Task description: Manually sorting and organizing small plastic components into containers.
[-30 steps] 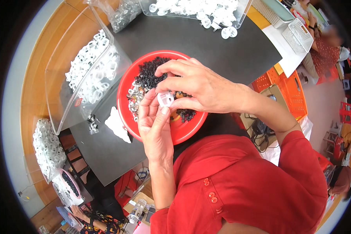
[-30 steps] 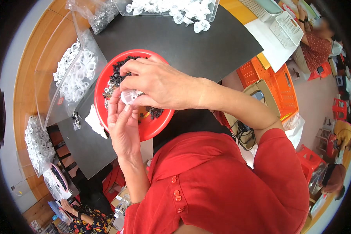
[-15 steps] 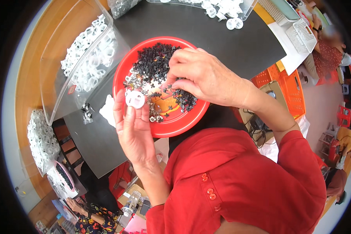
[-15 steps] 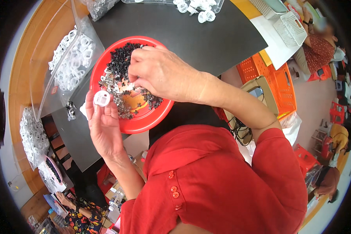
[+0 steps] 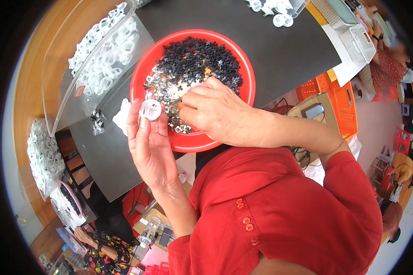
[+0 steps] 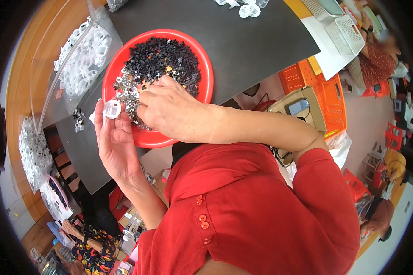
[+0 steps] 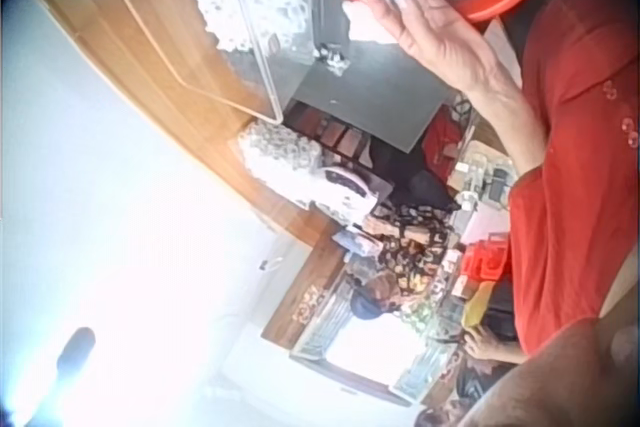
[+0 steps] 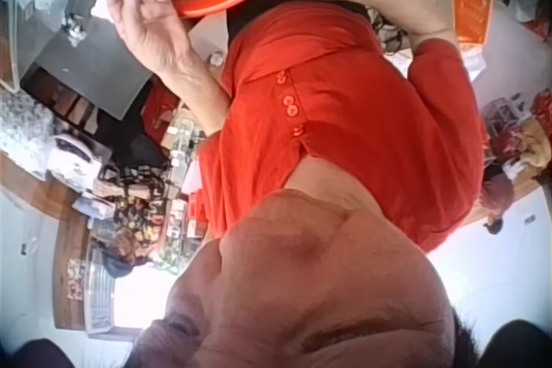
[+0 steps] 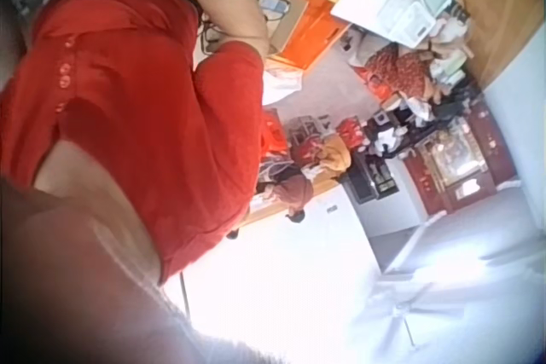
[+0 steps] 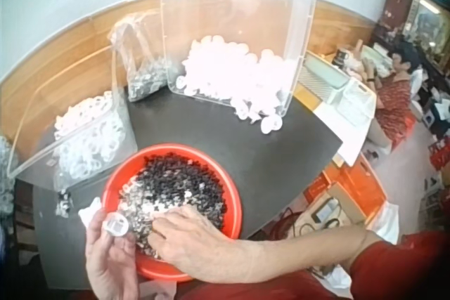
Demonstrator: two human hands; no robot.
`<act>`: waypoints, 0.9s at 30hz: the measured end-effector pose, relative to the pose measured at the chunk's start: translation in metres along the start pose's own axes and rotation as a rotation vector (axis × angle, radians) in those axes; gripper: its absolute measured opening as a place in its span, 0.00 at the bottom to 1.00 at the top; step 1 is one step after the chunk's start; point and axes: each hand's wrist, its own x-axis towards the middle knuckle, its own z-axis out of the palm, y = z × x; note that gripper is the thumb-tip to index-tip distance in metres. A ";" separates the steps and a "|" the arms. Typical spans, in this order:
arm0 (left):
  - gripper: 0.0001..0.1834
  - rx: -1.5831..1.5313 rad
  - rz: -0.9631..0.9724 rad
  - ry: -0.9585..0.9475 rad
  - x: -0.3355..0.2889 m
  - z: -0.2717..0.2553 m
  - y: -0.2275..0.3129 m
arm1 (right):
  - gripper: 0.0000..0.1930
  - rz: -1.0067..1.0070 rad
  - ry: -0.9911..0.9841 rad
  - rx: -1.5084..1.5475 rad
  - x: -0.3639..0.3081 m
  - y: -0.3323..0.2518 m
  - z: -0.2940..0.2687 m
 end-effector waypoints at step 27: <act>0.08 0.564 0.188 -0.013 -0.006 0.020 -0.015 | 0.08 0.479 0.144 0.862 0.015 0.003 -0.027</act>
